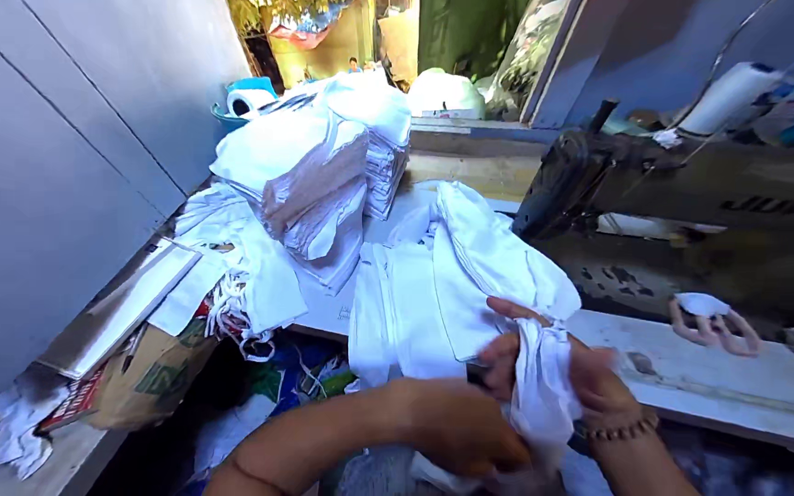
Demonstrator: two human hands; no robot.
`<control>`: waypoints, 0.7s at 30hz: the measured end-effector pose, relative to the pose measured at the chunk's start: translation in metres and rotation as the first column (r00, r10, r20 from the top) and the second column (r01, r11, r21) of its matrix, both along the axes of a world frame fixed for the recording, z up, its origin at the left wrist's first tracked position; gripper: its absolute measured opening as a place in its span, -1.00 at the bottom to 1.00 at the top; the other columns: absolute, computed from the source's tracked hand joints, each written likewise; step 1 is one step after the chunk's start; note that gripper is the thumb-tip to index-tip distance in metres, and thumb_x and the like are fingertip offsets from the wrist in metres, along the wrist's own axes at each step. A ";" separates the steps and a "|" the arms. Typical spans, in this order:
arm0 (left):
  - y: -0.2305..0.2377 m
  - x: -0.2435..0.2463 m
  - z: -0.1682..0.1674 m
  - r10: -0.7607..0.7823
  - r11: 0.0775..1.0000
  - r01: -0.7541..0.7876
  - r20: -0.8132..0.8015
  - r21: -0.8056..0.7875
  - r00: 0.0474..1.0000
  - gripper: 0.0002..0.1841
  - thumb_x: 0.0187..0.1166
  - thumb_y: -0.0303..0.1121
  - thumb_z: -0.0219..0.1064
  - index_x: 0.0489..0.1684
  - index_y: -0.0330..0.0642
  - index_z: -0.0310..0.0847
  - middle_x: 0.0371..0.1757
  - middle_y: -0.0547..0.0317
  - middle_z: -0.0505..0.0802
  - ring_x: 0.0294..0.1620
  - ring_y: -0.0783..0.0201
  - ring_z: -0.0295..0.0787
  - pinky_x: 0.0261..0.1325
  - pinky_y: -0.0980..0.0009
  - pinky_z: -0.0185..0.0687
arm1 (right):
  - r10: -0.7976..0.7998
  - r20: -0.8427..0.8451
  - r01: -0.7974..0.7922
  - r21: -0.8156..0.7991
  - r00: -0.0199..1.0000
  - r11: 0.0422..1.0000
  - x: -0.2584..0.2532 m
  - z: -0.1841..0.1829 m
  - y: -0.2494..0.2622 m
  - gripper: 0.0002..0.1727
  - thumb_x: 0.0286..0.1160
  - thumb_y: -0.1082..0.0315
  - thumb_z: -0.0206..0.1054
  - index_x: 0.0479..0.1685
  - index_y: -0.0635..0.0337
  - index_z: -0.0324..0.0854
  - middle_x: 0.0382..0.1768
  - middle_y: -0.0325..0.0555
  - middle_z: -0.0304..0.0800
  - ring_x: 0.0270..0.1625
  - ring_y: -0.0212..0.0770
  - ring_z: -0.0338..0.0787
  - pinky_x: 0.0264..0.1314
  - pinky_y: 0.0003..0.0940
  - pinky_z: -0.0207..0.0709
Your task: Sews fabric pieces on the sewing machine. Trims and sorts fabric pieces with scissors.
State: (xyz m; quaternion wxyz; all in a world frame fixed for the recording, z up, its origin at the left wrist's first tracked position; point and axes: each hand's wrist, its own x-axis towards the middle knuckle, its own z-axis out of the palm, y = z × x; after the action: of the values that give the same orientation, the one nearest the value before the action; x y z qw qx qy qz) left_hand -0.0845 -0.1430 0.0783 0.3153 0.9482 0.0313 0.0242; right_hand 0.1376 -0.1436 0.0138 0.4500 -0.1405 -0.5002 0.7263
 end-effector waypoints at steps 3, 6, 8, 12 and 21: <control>0.035 -0.008 0.003 0.256 0.930 -0.311 0.264 0.197 0.930 -0.82 0.41 -0.54 0.44 -0.09 -0.21 0.83 -0.14 -0.01 0.92 -0.08 0.02 0.91 -0.07 -0.02 0.78 | -0.151 0.474 0.152 0.036 0.868 0.988 0.013 -0.005 -0.028 -0.69 0.65 0.00 0.30 0.12 -0.03 0.68 -0.54 -0.48 0.76 -0.55 -0.54 0.73 -0.44 -0.55 0.69; 0.077 0.022 -0.006 0.184 0.844 -0.312 0.310 0.437 0.933 -0.23 0.09 -0.45 0.60 0.53 0.11 0.64 0.75 0.02 0.50 0.81 -0.17 0.24 0.66 -0.33 0.21 | -0.230 0.674 -0.065 0.382 0.702 0.922 0.006 0.021 -0.048 -0.67 0.77 0.09 0.17 -0.20 0.13 0.70 -0.56 -0.40 0.62 -0.53 -0.66 0.57 -0.45 -0.69 0.52; 0.090 0.039 -0.022 0.043 0.851 -0.178 0.273 0.494 0.961 -0.39 -0.13 -0.32 0.76 0.11 0.01 0.84 0.65 -0.07 0.61 0.84 -0.29 0.15 0.71 -0.58 -0.24 | -0.313 0.665 -0.191 0.570 0.678 0.799 0.008 0.046 -0.056 -0.60 0.80 0.03 0.13 -0.23 0.15 0.67 -0.50 -0.28 0.66 -0.43 -0.58 0.62 -0.36 -0.65 0.51; 0.095 0.024 0.003 -0.041 0.809 -0.280 0.525 0.516 0.850 -0.72 0.37 -0.16 0.36 -0.48 -0.23 0.72 -0.44 0.06 0.85 -0.20 0.07 0.89 0.35 -0.17 0.63 | -0.474 0.685 -0.049 0.594 0.553 0.803 0.067 0.075 -0.069 -0.64 0.60 0.00 0.33 0.00 0.13 0.71 -0.19 -0.30 0.80 -0.11 -0.58 0.73 -0.03 -0.60 0.64; 0.059 0.048 0.116 0.539 0.238 -0.393 0.216 0.888 0.814 -0.83 0.44 -0.49 0.33 -0.56 -0.22 0.50 -0.78 0.03 0.44 -0.74 -0.10 0.53 -0.70 0.10 0.18 | -0.241 0.746 0.446 0.590 -0.621 0.673 0.171 0.033 0.021 -0.59 0.62 0.17 0.32 -0.09 0.48 0.70 -0.04 0.56 0.76 0.15 0.61 0.71 0.10 0.63 0.44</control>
State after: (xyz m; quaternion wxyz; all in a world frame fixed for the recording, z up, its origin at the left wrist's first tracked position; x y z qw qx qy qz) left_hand -0.0365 -0.0845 0.1939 -0.2751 0.9062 0.3145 0.0657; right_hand 0.3090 -0.1230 0.0469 0.0710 -0.8748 -0.4764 0.0515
